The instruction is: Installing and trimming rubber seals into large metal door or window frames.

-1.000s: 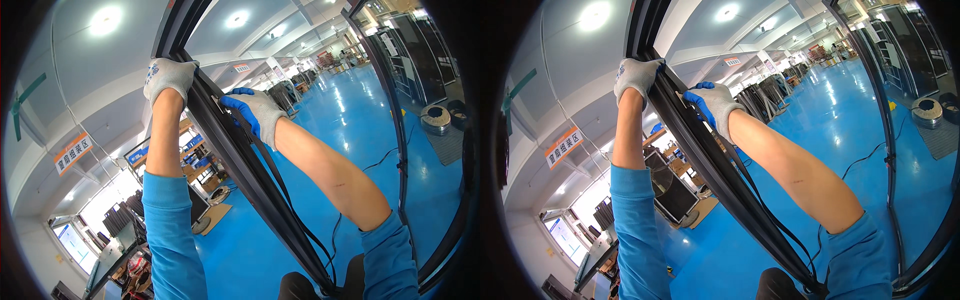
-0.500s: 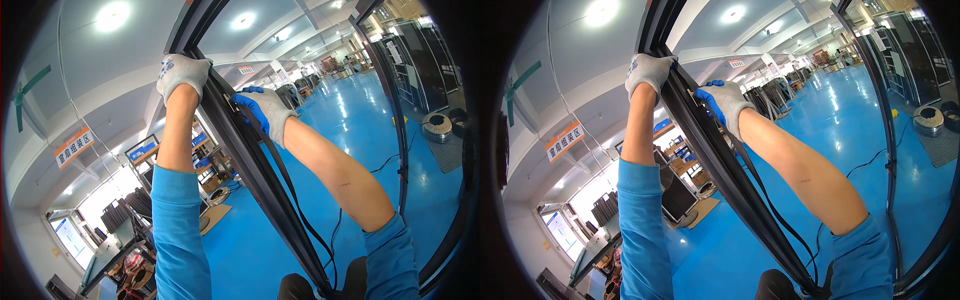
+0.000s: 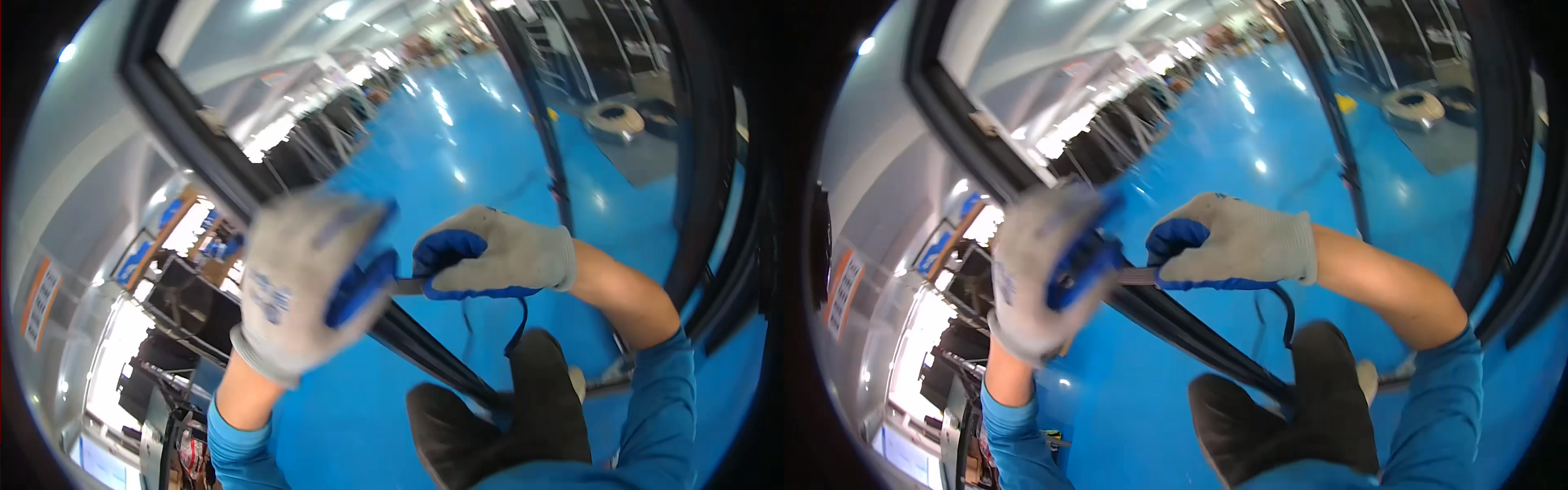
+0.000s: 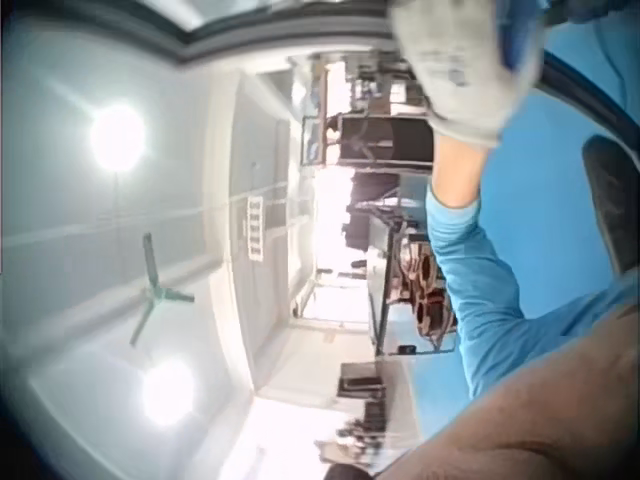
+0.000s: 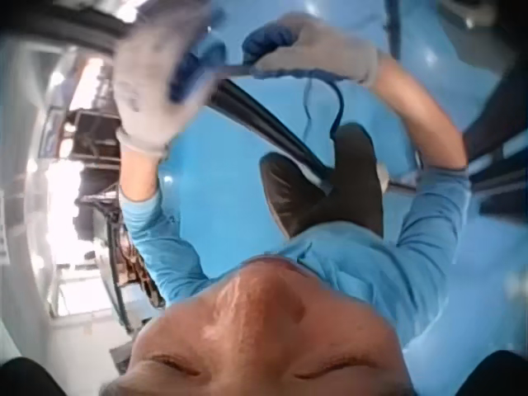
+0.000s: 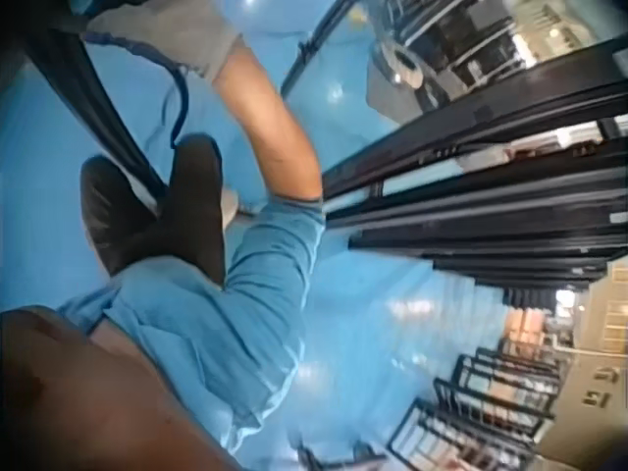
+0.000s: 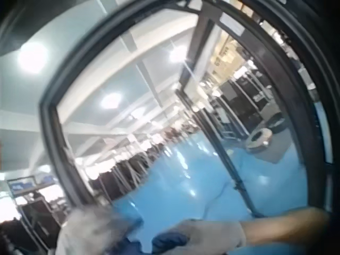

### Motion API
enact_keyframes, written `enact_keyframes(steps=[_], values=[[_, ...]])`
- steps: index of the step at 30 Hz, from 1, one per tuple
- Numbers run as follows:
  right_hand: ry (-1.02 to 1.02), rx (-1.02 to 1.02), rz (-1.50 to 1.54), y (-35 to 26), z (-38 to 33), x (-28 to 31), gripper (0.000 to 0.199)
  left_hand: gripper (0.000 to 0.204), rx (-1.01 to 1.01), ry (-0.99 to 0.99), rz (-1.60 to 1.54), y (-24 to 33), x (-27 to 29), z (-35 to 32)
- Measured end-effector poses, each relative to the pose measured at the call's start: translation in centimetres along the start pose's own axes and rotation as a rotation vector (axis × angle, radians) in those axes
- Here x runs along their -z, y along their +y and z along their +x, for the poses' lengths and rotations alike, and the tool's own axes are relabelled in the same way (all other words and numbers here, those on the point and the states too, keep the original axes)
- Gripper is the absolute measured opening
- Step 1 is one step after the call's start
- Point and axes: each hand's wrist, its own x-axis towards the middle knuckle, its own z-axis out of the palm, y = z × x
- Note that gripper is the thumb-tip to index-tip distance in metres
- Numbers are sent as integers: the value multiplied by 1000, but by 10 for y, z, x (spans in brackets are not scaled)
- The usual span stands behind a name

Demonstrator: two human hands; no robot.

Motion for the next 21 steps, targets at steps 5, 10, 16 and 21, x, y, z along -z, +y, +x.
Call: enact_keyframes(steps=[5, 10, 16, 21], values=[[2, -166, -368, 25, -83, 2, 18, 33, 296, -415, -566, 66, -69, -30], [-58, -242, -542, 47, -114, -3, 17, 28, 496, -344, -983, 98, -124, -59], [-64, -437, -630, 68, -126, -11, 14, 23, 495, -279, -915, 124, -156, -71], [-49, -645, -482, 101, -165, -9, 19, 20, 608, -329, -983, 148, -176, -83]])
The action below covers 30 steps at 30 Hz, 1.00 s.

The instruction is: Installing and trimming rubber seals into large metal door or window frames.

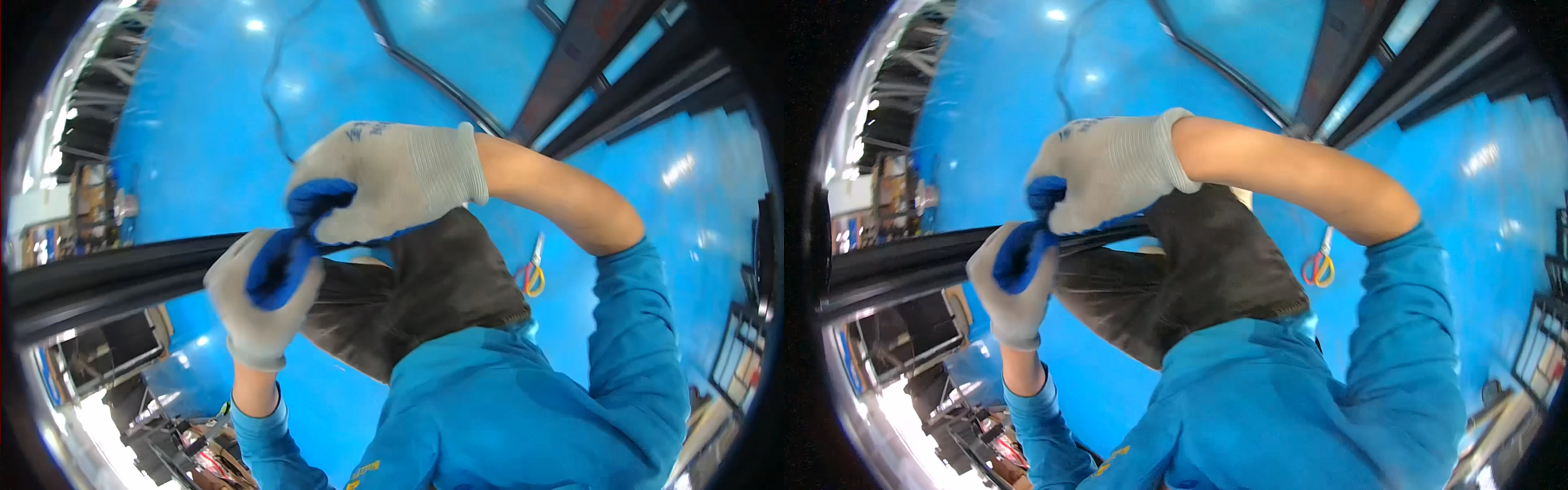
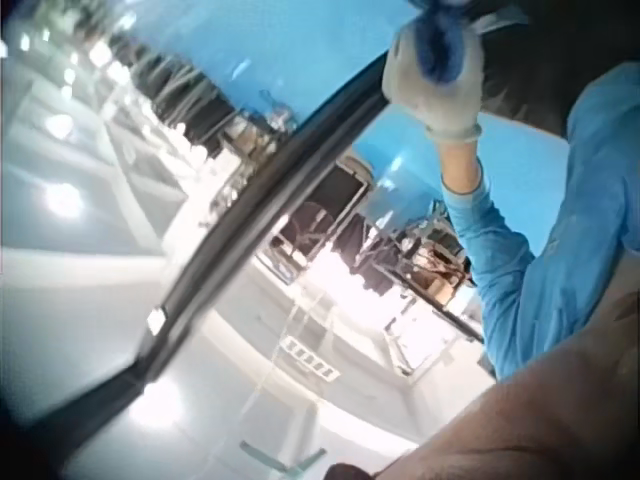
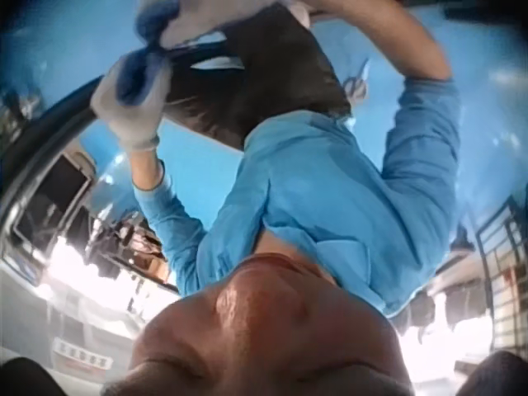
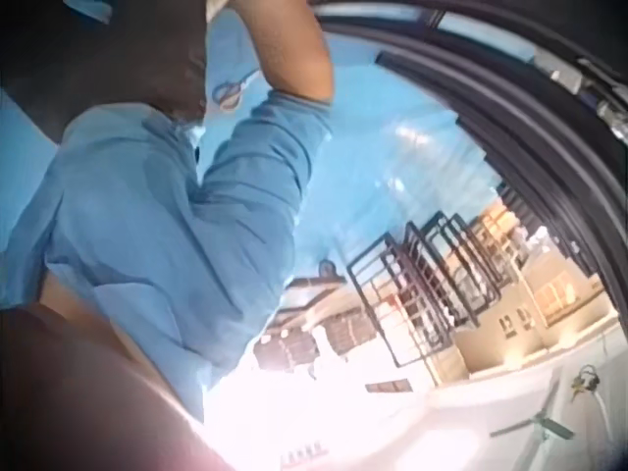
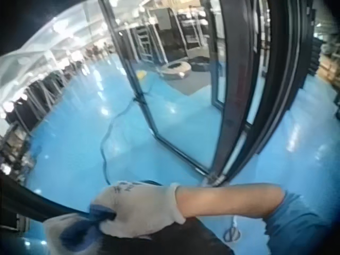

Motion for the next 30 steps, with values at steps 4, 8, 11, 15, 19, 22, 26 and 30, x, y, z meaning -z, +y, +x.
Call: enact_keyframes(steps=[4, 8, 11, 15, 19, 22, 26, 30], values=[[542, 103, 664, 90, -43, -37, 44, 17, 389, 399, -268, -30, -28, -57], [777, -975, 819, 303, -178, -181, 40, 18, 514, 459, -512, -65, -59, -96], [554, -1364, 709, 332, -262, -311, 40, 14, 649, 455, -582, -78, -67, -124], [193, -1839, 406, 364, -324, -433, 43, 14, 765, 475, -575, -69, -76, -129], [592, -1682, 11, 351, -283, -448, 48, 16, 852, 490, -525, -59, -76, -128], [752, -1436, 375, 339, -269, -411, 52, 18, 886, 483, -537, -59, -82, -122], [857, -1119, 887, 319, -256, -354, 59, 19, 901, 494, -478, -53, -91, -118], [936, -797, 1392, 290, -245, -297, 68, 20, 945, 484, -545, -59, -85, -117]])
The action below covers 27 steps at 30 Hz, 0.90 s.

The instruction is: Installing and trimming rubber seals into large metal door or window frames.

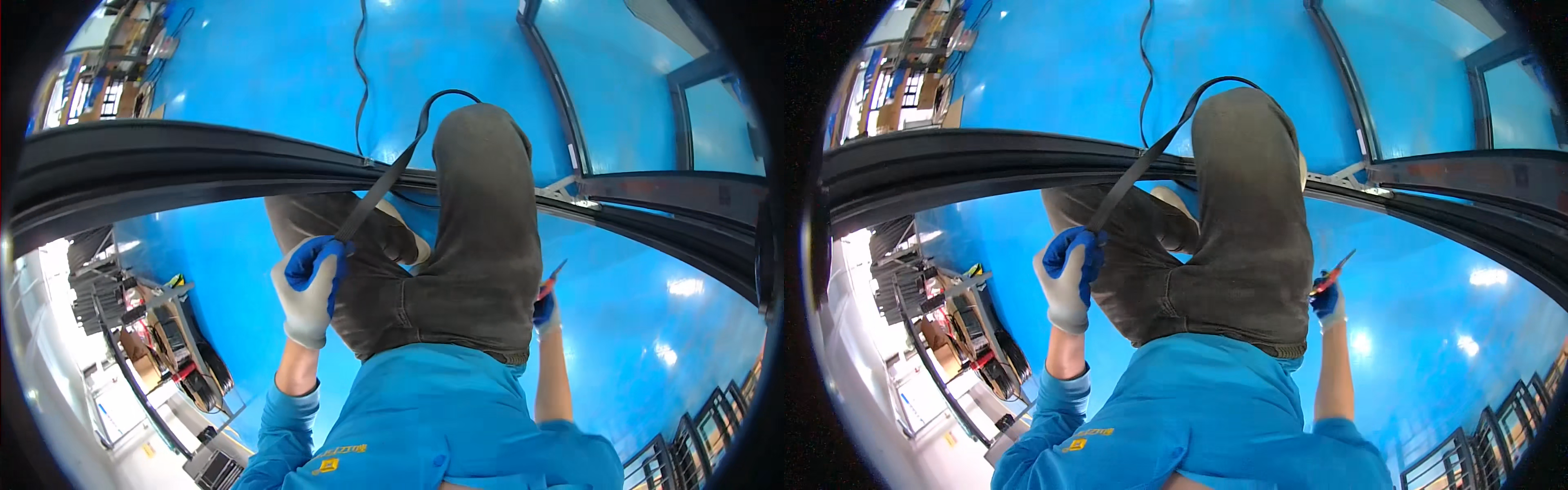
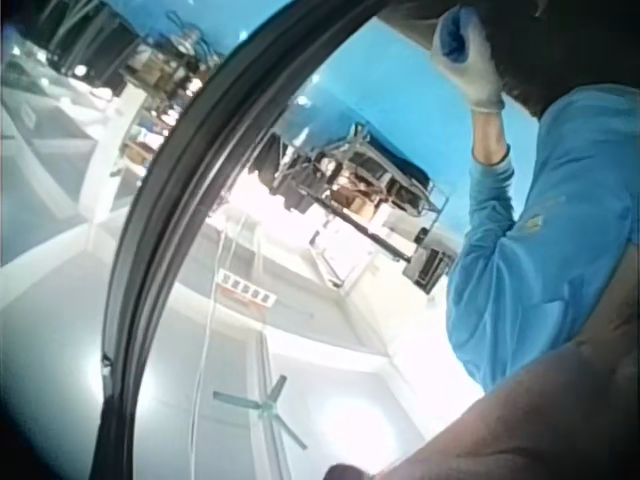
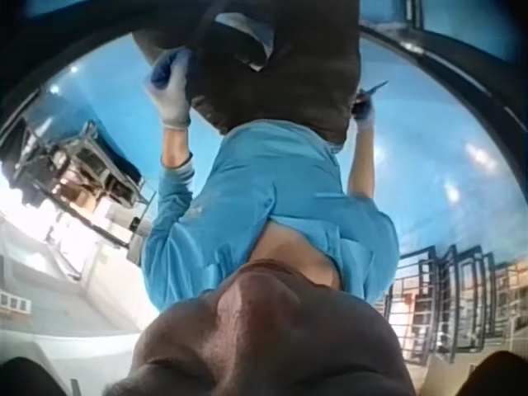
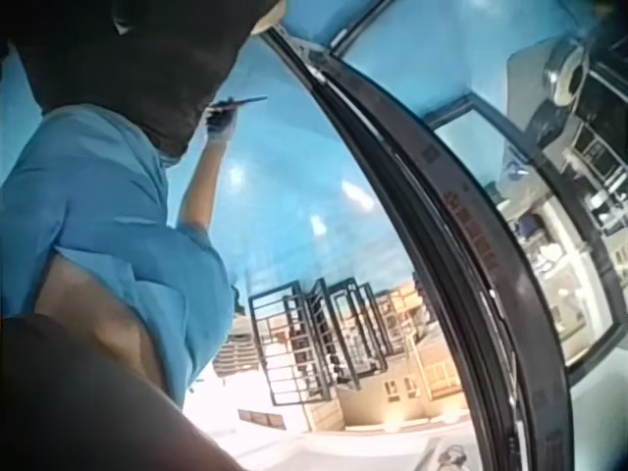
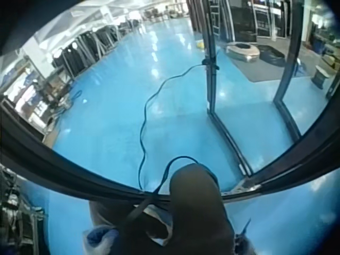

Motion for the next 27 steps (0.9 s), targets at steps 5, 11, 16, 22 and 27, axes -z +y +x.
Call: enact_keyframes(steps=[5, 11, 16, 22, 27], values=[[-479, -55, -15, -110, -51, -64, 77, 21, 59, -56, -44, -4, 0, 0], [-926, -36, -380, -141, -128, -234, 77, 19, 42, -114, -153, -10, 5, -4], [-952, -55, -830, -124, -127, -276, 70, 19, -7, -118, -220, -13, 17, -10], [-1058, 184, -1016, -118, -134, -304, 56, 19, -101, -52, -264, -20, 26, -9], [-1071, 362, -1078, -113, -131, -304, 57, 19, -66, -79, -243, -20, 32, -4]])
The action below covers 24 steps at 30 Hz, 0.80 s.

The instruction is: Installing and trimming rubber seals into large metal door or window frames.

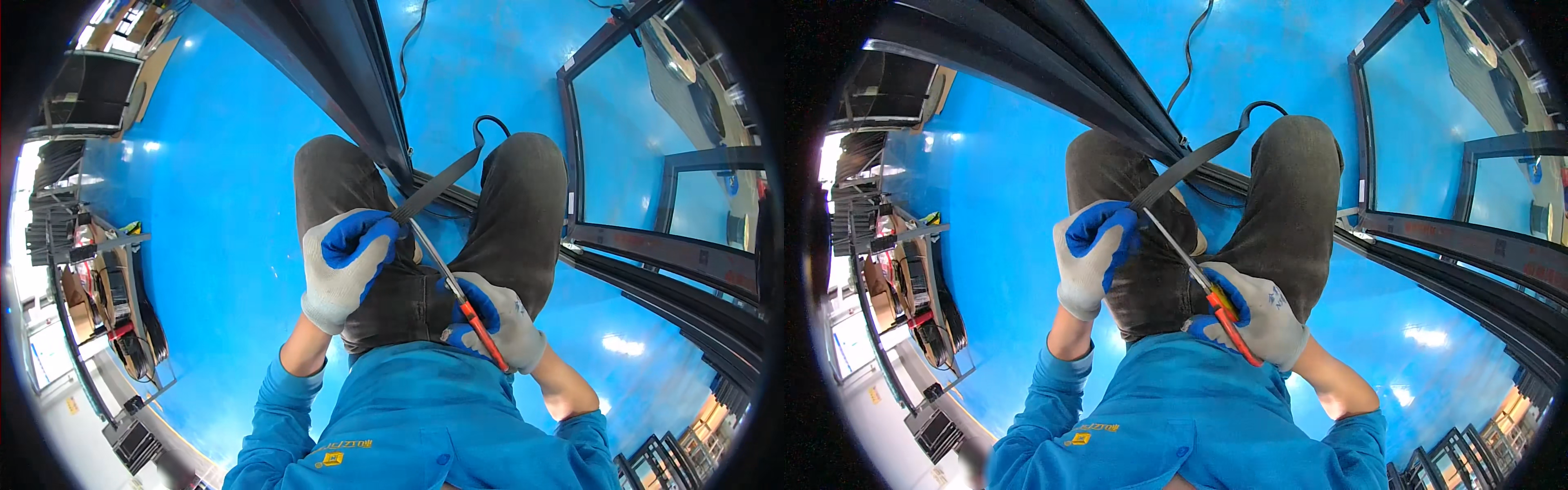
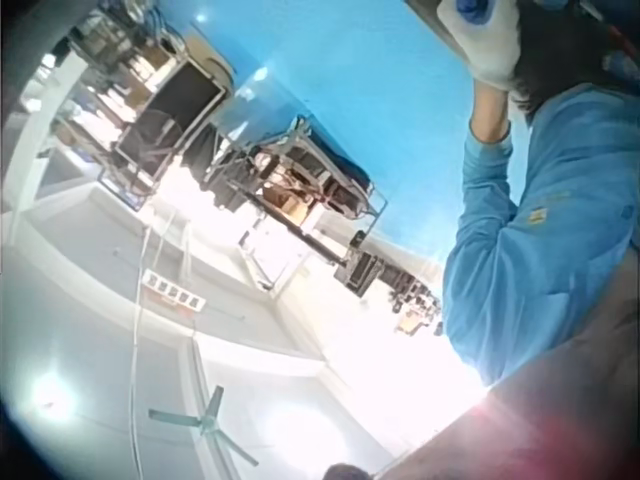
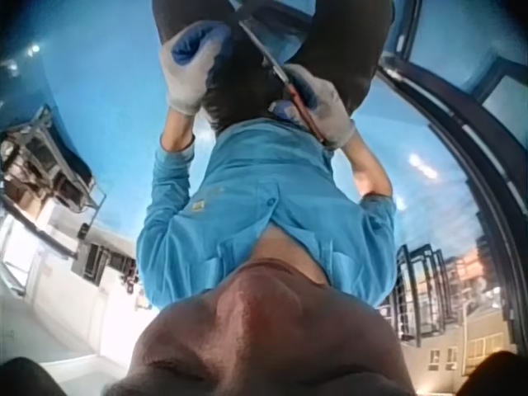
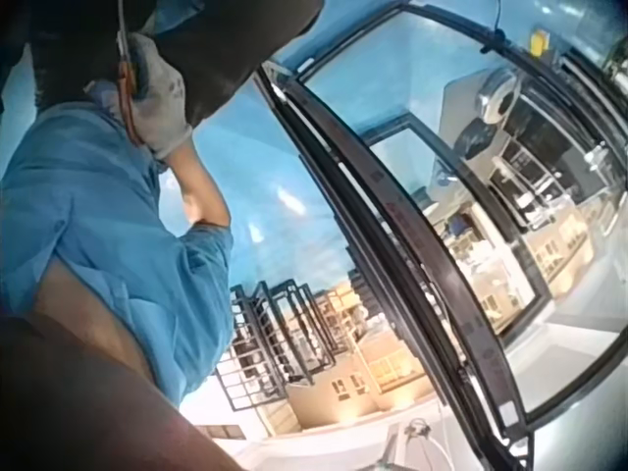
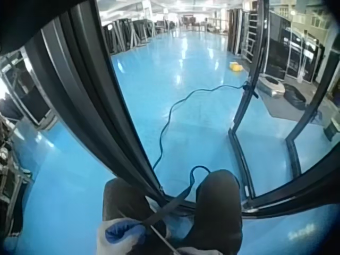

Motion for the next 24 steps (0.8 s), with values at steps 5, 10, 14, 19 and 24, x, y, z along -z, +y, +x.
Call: enact_keyframes(steps=[5, 10, 14, 19, 24], values=[[35, 105, -38, 10, 1, -3, 62, 19, 8, -38, -33, 3, -2, 0], [32, 110, -95, 11, 0, -1, 66, 21, -59, -42, 46, -1, -2, 0], [19, 87, -68, 10, 0, 3, 66, 22, -22, -53, 47, 0, -2, 0], [8, 45, -56, 0, 1, 8, 64, 25, -22, -107, 66, -1, 1, 3], [-7, 62, -90, 2, 1, 15, 62, 28, 52, -194, 20, 5, 9, 7]])
